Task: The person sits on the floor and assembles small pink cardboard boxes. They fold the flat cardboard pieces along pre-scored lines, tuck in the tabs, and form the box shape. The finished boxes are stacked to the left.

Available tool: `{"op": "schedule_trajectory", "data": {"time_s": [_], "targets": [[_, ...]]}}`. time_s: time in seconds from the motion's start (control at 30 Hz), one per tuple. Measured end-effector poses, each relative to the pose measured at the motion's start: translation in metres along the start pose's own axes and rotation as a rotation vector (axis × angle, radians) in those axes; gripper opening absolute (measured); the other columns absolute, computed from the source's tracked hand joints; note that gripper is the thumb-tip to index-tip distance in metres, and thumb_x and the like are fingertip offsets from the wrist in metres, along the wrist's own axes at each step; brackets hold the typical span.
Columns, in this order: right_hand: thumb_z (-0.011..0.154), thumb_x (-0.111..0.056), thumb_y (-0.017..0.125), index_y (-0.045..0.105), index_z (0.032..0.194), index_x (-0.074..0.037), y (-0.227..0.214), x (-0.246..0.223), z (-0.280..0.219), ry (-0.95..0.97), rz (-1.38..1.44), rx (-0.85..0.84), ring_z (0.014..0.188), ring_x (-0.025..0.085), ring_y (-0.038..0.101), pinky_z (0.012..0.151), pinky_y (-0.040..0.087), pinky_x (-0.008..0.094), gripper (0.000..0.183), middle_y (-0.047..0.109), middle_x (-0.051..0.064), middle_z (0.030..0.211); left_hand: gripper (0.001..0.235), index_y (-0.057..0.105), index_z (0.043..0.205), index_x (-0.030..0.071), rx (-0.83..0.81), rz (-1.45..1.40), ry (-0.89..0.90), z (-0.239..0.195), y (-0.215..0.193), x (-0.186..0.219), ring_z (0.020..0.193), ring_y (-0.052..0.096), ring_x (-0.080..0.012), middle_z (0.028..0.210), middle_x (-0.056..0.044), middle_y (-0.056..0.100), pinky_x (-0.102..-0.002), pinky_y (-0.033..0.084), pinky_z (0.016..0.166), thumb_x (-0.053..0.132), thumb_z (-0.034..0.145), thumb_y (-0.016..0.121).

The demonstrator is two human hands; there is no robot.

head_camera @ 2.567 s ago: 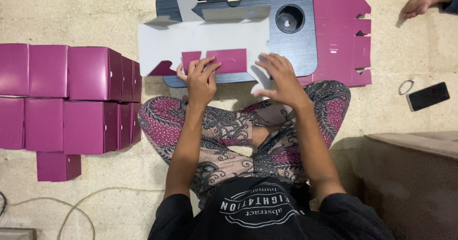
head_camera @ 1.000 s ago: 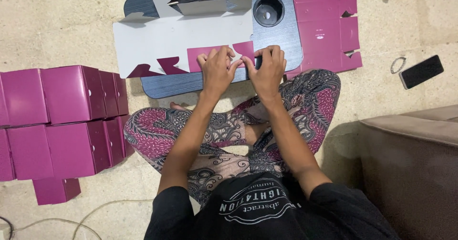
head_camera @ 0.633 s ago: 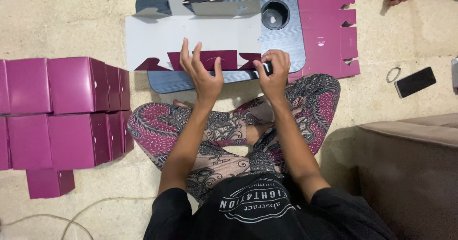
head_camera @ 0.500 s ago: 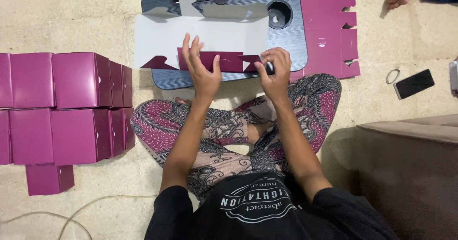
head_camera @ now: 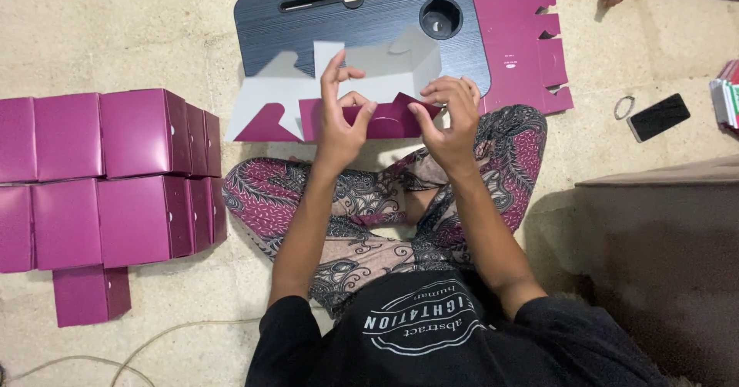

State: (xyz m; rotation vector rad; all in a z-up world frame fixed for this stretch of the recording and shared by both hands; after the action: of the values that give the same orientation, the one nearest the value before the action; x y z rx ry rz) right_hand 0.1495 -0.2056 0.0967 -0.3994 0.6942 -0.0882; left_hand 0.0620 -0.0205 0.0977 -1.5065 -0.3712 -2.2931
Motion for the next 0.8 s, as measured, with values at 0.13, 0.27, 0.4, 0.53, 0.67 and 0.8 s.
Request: {"op": "schedule_trajectory", "data": {"time_s": [0.13,0.27,0.4,0.53,0.67,0.8], "targets": [[0.092,-0.014,0.084,0.068,0.088,-0.009,-0.017,-0.018,0.006,0.032,0.059,-0.002,0.095,0.031,0.067,0.105,0.033,0.058,0.017,0.073,0.007,0.09,0.079,0.022,0.16,0.014,-0.033,0.005,0.024,-0.009,0.006,0.023,0.076,0.069,-0.0198,0.122,-0.016,0.053,-0.043,0.061,0.078,-0.014,0.096,0.058],[0.096,-0.014,0.079,0.068,0.085,-0.009,-0.028,-0.026,0.006,0.076,0.22,-0.033,0.08,0.025,0.069,0.095,0.042,0.045,0.016,0.074,0.005,0.084,0.07,0.026,0.158,0.012,-0.016,-0.049,0.058,-0.018,0.014,0.032,0.079,0.07,-0.0215,0.119,-0.014,0.052,-0.041,0.062,0.078,-0.01,0.099,0.055],[0.092,-0.009,0.082,0.071,0.082,-0.008,-0.036,-0.025,-0.003,0.106,0.267,-0.105,0.07,0.025,0.067,0.086,0.045,0.04,0.015,0.075,0.008,0.078,0.066,0.027,0.156,0.01,-0.022,-0.047,0.088,-0.027,0.029,0.058,0.079,0.07,-0.022,0.115,-0.014,0.051,-0.04,0.061,0.078,-0.005,0.1,0.059],[0.089,-0.006,0.082,0.07,0.082,-0.007,-0.055,-0.057,0.002,0.134,0.259,-0.127,0.072,0.031,0.069,0.082,0.047,0.039,0.015,0.075,0.009,0.079,0.064,0.03,0.154,0.008,-0.003,0.021,0.086,-0.037,0.038,0.076,0.078,0.071,-0.0221,0.115,-0.013,0.052,-0.039,0.061,0.077,-0.006,0.099,0.059],[0.09,-0.005,0.082,0.073,0.084,-0.006,-0.068,-0.055,-0.014,0.202,0.236,-0.107,0.062,0.024,0.06,0.073,0.046,0.035,0.011,0.068,0.009,0.068,0.051,0.056,0.138,0.008,0.24,0.5,0.166,-0.071,0.022,0.098,0.083,0.058,-0.0207,0.121,-0.013,0.056,-0.033,0.051,0.07,-0.001,0.091,0.071],[0.088,-0.007,0.084,0.075,0.086,-0.006,-0.075,-0.051,-0.04,0.305,0.22,-0.084,0.06,0.019,0.056,0.069,0.045,0.032,0.009,0.066,0.009,0.064,0.057,0.052,0.145,0.002,0.237,0.627,-0.224,-0.114,0.001,0.116,0.067,0.06,-0.0234,0.133,-0.022,0.055,-0.037,0.049,0.062,0.016,0.095,0.075]]}}
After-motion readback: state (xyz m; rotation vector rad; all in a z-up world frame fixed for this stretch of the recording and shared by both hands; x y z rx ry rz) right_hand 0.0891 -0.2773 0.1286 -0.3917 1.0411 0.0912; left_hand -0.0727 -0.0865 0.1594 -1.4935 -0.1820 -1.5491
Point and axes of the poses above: each hand's wrist, its own z-axis towards the middle knuckle, its own y-axis out of the palm, x = y × z, the point moved 4 cm from there along z, towards the middle knuckle
